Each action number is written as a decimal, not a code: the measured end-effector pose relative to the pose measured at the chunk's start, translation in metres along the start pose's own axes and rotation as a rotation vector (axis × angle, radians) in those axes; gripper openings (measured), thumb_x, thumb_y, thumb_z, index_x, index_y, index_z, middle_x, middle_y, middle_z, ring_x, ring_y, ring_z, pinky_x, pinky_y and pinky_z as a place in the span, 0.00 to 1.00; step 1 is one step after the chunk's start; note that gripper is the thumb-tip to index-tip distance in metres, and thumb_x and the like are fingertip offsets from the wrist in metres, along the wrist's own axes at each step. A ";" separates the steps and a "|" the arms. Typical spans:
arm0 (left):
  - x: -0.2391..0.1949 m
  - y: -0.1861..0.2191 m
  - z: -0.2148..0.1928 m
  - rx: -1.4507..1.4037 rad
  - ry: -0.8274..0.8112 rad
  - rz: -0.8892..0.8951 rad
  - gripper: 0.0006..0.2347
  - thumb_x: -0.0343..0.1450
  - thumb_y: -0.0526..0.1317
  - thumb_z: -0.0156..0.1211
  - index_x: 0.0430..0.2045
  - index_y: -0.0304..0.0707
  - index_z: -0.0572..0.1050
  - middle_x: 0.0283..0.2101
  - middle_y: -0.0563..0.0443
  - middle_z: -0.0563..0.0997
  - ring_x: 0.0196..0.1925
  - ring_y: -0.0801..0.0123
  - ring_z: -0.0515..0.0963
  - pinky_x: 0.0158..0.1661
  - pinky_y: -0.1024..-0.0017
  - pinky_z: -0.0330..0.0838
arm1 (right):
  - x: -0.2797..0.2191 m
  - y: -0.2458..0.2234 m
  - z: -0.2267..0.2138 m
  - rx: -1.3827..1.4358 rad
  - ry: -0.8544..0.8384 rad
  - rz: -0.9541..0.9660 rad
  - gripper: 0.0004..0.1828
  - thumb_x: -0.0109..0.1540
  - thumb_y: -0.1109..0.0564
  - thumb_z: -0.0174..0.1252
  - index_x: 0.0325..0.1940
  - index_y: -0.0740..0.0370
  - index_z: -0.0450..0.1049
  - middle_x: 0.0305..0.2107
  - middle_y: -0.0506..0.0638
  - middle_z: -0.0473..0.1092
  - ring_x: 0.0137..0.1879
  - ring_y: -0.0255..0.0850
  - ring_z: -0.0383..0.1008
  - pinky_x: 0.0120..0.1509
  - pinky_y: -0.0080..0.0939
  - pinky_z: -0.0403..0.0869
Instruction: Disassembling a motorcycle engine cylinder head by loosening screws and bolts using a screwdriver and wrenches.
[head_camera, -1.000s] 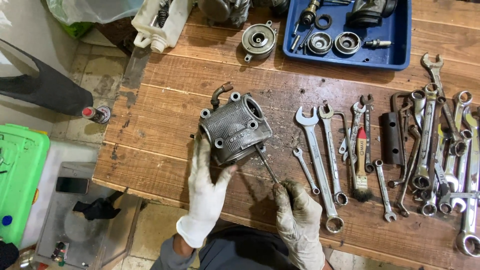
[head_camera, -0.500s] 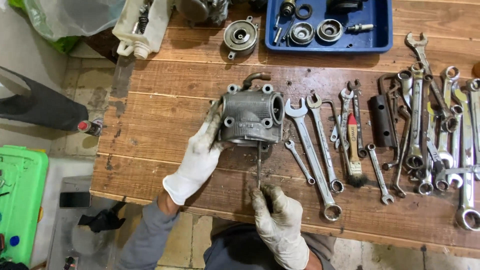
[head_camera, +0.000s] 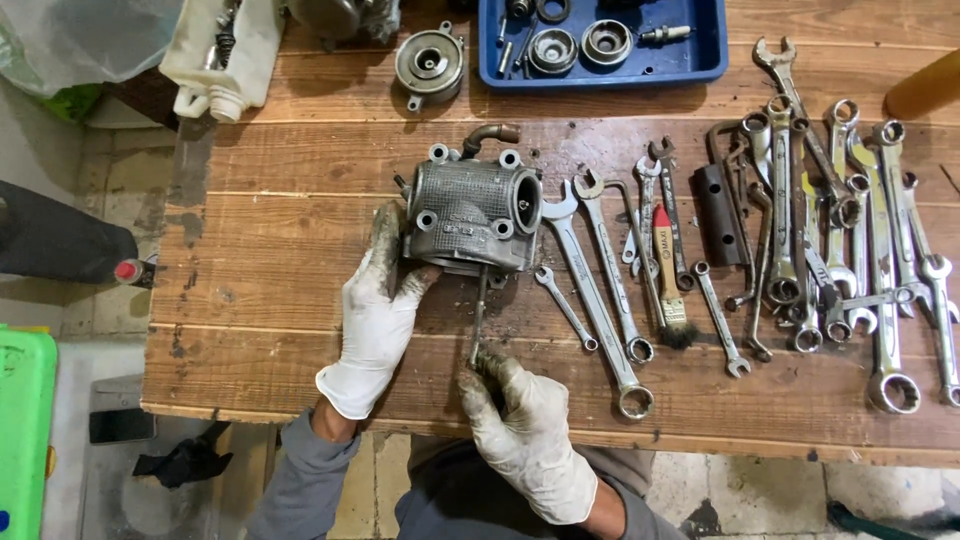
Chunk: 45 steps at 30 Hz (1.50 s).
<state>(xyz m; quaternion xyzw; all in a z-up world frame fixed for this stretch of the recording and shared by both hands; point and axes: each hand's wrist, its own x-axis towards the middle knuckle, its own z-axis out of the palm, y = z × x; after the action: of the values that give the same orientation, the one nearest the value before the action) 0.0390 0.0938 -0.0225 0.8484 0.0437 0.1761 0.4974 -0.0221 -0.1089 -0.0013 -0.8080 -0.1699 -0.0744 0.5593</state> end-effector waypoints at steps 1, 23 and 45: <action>0.001 -0.002 0.001 0.041 0.015 0.033 0.31 0.73 0.41 0.65 0.71 0.37 0.59 0.71 0.39 0.69 0.73 0.58 0.68 0.68 0.65 0.64 | -0.002 0.002 -0.001 -0.020 -0.038 0.029 0.14 0.64 0.50 0.59 0.50 0.59 0.76 0.22 0.47 0.76 0.24 0.41 0.76 0.31 0.39 0.74; -0.002 0.048 -0.042 -0.076 0.122 -0.337 0.16 0.76 0.45 0.56 0.54 0.38 0.78 0.46 0.51 0.85 0.52 0.68 0.83 0.59 0.68 0.76 | 0.008 0.028 -0.064 -0.140 -0.072 -0.142 0.19 0.63 0.56 0.64 0.57 0.62 0.74 0.46 0.54 0.77 0.48 0.44 0.80 0.57 0.41 0.77; -0.086 -0.008 0.003 -0.583 0.290 -0.448 0.10 0.73 0.44 0.64 0.26 0.37 0.79 0.24 0.49 0.82 0.24 0.69 0.81 0.28 0.71 0.75 | -0.015 0.091 -0.113 -0.886 -0.288 -0.049 0.39 0.63 0.51 0.56 0.77 0.54 0.49 0.50 0.66 0.67 0.49 0.54 0.70 0.55 0.64 0.75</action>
<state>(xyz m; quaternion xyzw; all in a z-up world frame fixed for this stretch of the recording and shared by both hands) -0.0392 0.0739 -0.0532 0.6072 0.2456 0.1861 0.7324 0.0047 -0.2453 -0.0443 -0.9669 -0.2166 -0.0401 0.1291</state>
